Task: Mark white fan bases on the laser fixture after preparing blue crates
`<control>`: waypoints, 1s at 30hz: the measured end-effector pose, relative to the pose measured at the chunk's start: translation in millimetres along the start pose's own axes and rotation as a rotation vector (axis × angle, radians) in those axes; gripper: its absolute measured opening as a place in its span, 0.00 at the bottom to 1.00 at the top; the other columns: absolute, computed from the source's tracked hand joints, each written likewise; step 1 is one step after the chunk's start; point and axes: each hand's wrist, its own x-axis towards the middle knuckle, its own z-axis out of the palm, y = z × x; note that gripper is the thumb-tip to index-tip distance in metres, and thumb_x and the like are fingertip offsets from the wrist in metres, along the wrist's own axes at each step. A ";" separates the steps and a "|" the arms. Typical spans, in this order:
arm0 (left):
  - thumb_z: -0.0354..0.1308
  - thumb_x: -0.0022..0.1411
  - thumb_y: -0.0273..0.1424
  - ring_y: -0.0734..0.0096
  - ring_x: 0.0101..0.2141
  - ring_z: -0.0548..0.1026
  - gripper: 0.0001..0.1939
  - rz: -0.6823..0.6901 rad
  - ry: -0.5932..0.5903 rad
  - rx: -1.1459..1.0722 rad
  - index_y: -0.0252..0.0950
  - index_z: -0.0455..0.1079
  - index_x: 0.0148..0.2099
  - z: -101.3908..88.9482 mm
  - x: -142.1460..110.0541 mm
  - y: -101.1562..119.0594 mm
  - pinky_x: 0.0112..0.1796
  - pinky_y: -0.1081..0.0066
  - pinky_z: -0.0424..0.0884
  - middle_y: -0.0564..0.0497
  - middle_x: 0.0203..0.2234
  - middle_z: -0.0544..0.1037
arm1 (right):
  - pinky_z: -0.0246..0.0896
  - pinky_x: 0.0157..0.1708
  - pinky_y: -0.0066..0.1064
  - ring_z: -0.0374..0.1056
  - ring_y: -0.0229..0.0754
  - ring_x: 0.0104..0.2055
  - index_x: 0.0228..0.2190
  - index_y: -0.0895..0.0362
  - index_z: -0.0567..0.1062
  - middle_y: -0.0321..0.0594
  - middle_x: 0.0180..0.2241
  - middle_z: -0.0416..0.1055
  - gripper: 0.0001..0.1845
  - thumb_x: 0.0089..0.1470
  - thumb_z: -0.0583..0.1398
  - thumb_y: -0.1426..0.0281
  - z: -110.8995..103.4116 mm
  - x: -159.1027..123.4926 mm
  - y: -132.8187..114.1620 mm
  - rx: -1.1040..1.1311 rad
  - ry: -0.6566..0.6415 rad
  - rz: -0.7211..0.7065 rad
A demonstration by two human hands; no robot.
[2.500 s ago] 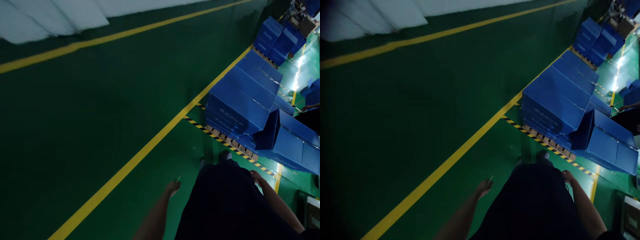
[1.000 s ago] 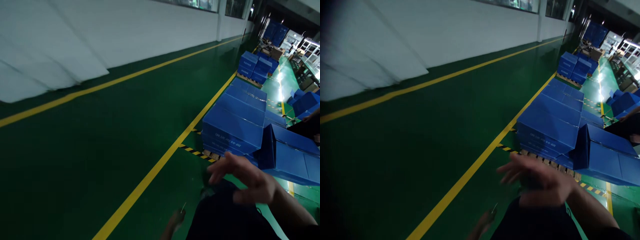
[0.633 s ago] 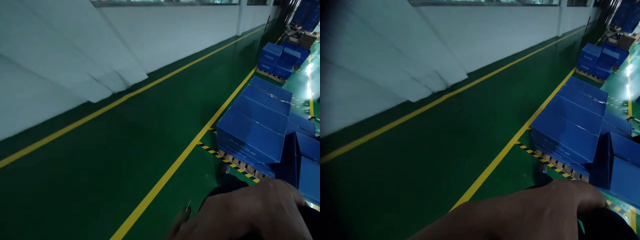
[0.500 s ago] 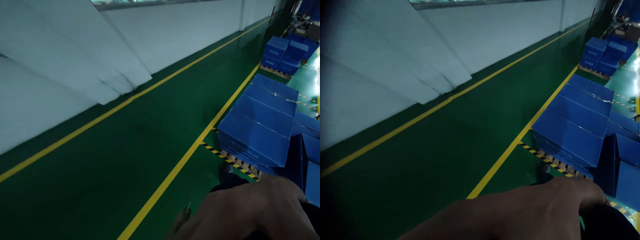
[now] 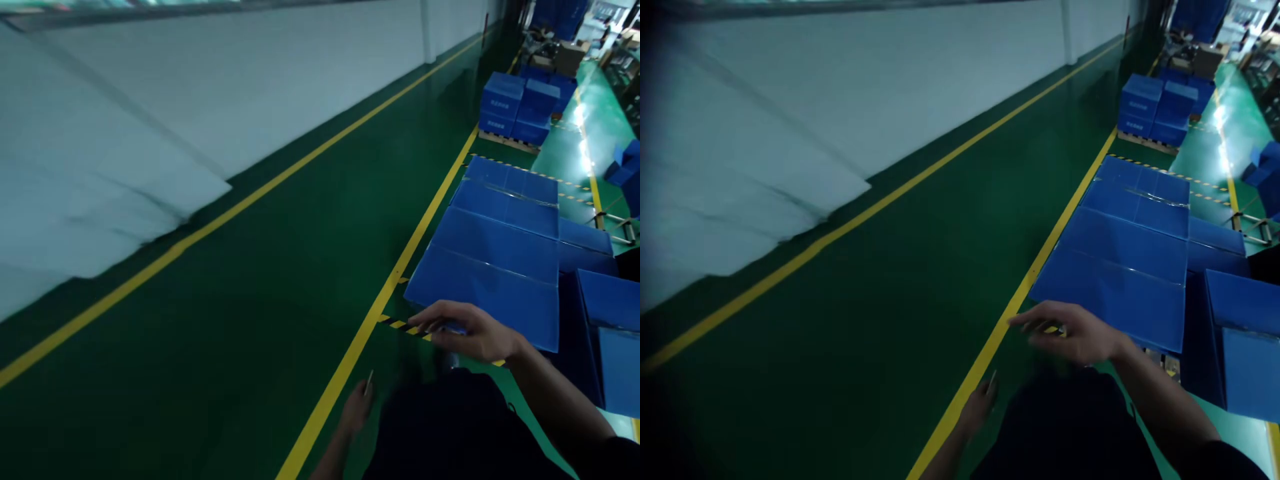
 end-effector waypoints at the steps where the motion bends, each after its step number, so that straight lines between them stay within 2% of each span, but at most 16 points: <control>1: 0.43 0.82 0.41 0.62 0.36 0.82 0.21 0.023 0.003 -0.030 0.35 0.72 0.45 -10.5 16.4 10.2 0.38 0.66 0.76 0.48 0.34 0.80 | 0.74 0.62 0.46 0.74 0.50 0.63 0.67 0.51 0.74 0.50 0.64 0.74 0.25 0.75 0.61 0.57 -11.2 -4.8 29.1 -0.082 0.120 0.211; 3: 0.39 0.80 0.42 0.59 0.35 0.81 0.21 0.075 0.027 -0.087 0.38 0.68 0.41 -34.0 48.4 30.5 0.35 0.65 0.73 0.48 0.31 0.78 | 0.67 0.68 0.54 0.65 0.57 0.72 0.72 0.50 0.70 0.51 0.72 0.65 0.29 0.76 0.57 0.55 -27.3 -23.4 91.1 -0.352 0.388 0.610; 4: 0.40 0.78 0.44 0.57 0.35 0.81 0.21 0.104 0.041 -0.112 0.38 0.68 0.41 -46.9 63.6 40.9 0.35 0.64 0.72 0.47 0.30 0.78 | 0.61 0.72 0.58 0.58 0.60 0.76 0.73 0.53 0.69 0.54 0.75 0.61 0.31 0.76 0.56 0.57 -30.7 -36.1 121.4 -0.539 0.500 0.793; 6: 0.41 0.76 0.47 0.56 0.35 0.80 0.22 0.174 0.057 -0.166 0.38 0.69 0.43 -74.0 91.0 62.9 0.35 0.63 0.72 0.46 0.31 0.78 | 0.49 0.76 0.66 0.45 0.66 0.81 0.75 0.54 0.68 0.52 0.79 0.54 0.33 0.76 0.55 0.56 -26.7 -62.6 175.6 -0.790 0.655 1.147; 7: 0.41 0.76 0.48 0.56 0.35 0.80 0.23 0.216 0.058 -0.193 0.37 0.70 0.45 -87.9 103.0 74.6 0.36 0.63 0.72 0.46 0.31 0.78 | 0.47 0.77 0.64 0.44 0.63 0.82 0.75 0.52 0.67 0.46 0.80 0.52 0.33 0.76 0.53 0.57 -19.9 -73.9 198.2 -0.888 0.702 1.198; 8: 0.41 0.75 0.49 0.56 0.36 0.80 0.25 0.265 0.053 -0.219 0.37 0.71 0.47 -101.7 113.8 86.7 0.36 0.63 0.73 0.46 0.32 0.79 | 0.45 0.78 0.60 0.41 0.58 0.83 0.77 0.49 0.64 0.41 0.81 0.50 0.33 0.76 0.51 0.58 -11.0 -82.2 217.4 -0.987 0.704 1.167; 11: 0.40 0.76 0.52 0.58 0.37 0.81 0.28 0.450 0.010 -0.285 0.36 0.72 0.53 -141.5 140.0 124.7 0.39 0.64 0.75 0.46 0.35 0.81 | 0.32 0.82 0.52 0.37 0.49 0.84 0.78 0.51 0.61 0.36 0.81 0.48 0.36 0.77 0.41 0.59 18.5 -81.9 255.7 -1.209 0.812 1.072; 13: 0.42 0.78 0.53 0.61 0.36 0.81 0.28 0.588 -0.048 -0.311 0.37 0.72 0.54 -166.3 154.3 150.6 0.39 0.65 0.75 0.47 0.35 0.82 | 0.29 0.82 0.52 0.37 0.50 0.84 0.78 0.53 0.62 0.37 0.81 0.48 0.38 0.76 0.37 0.59 32.5 -62.0 268.1 -1.232 0.924 1.118; 16: 0.44 0.79 0.52 0.64 0.34 0.81 0.25 0.779 -0.156 -0.315 0.38 0.72 0.48 -198.8 174.1 189.9 0.38 0.67 0.75 0.47 0.35 0.82 | 0.33 0.81 0.56 0.38 0.56 0.84 0.78 0.58 0.61 0.41 0.81 0.48 0.41 0.74 0.37 0.58 42.0 -22.3 275.3 -1.152 1.057 1.255; 18: 0.44 0.80 0.49 0.65 0.33 0.80 0.23 0.889 -0.204 -0.291 0.38 0.70 0.44 -214.5 185.0 216.4 0.39 0.66 0.75 0.46 0.34 0.82 | 0.36 0.80 0.58 0.38 0.59 0.83 0.78 0.60 0.60 0.45 0.81 0.48 0.42 0.73 0.39 0.57 45.2 -2.2 276.7 -1.104 1.094 1.290; 20: 0.43 0.81 0.46 0.62 0.38 0.81 0.22 1.004 -0.219 -0.253 0.38 0.71 0.43 -222.8 192.3 242.4 0.44 0.63 0.77 0.43 0.38 0.82 | 0.39 0.80 0.58 0.38 0.60 0.83 0.77 0.61 0.61 0.49 0.80 0.49 0.42 0.72 0.41 0.55 50.2 8.7 277.3 -1.077 1.113 1.276; 23: 0.46 0.80 0.41 0.53 0.57 0.79 0.17 1.178 -0.220 -0.202 0.37 0.73 0.47 -220.7 195.2 275.0 0.61 0.54 0.74 0.37 0.53 0.82 | 0.41 0.80 0.57 0.38 0.60 0.83 0.75 0.64 0.63 0.55 0.79 0.52 0.41 0.72 0.43 0.55 63.6 14.5 278.4 -1.069 1.153 1.209; 26: 0.49 0.78 0.35 0.39 0.74 0.64 0.13 1.297 -0.160 -0.103 0.35 0.74 0.48 -207.3 195.6 293.2 0.73 0.41 0.61 0.30 0.68 0.74 | 0.39 0.81 0.55 0.38 0.61 0.84 0.74 0.69 0.63 0.60 0.78 0.53 0.41 0.71 0.45 0.57 79.0 20.6 280.5 -1.035 1.180 1.170; 28: 0.50 0.77 0.34 0.33 0.77 0.58 0.14 1.309 -0.051 0.024 0.32 0.74 0.49 -196.8 198.5 298.8 0.74 0.35 0.58 0.26 0.72 0.69 | 0.41 0.81 0.55 0.38 0.63 0.84 0.74 0.70 0.63 0.60 0.79 0.51 0.41 0.70 0.47 0.58 86.0 26.7 280.7 -0.971 1.206 1.202; 30: 0.48 0.78 0.35 0.32 0.77 0.59 0.16 1.291 0.049 0.137 0.31 0.74 0.50 -188.0 202.6 302.9 0.73 0.36 0.60 0.24 0.72 0.68 | 0.44 0.81 0.54 0.38 0.65 0.84 0.75 0.69 0.63 0.58 0.80 0.49 0.41 0.70 0.49 0.59 89.1 31.7 277.3 -0.919 1.224 1.242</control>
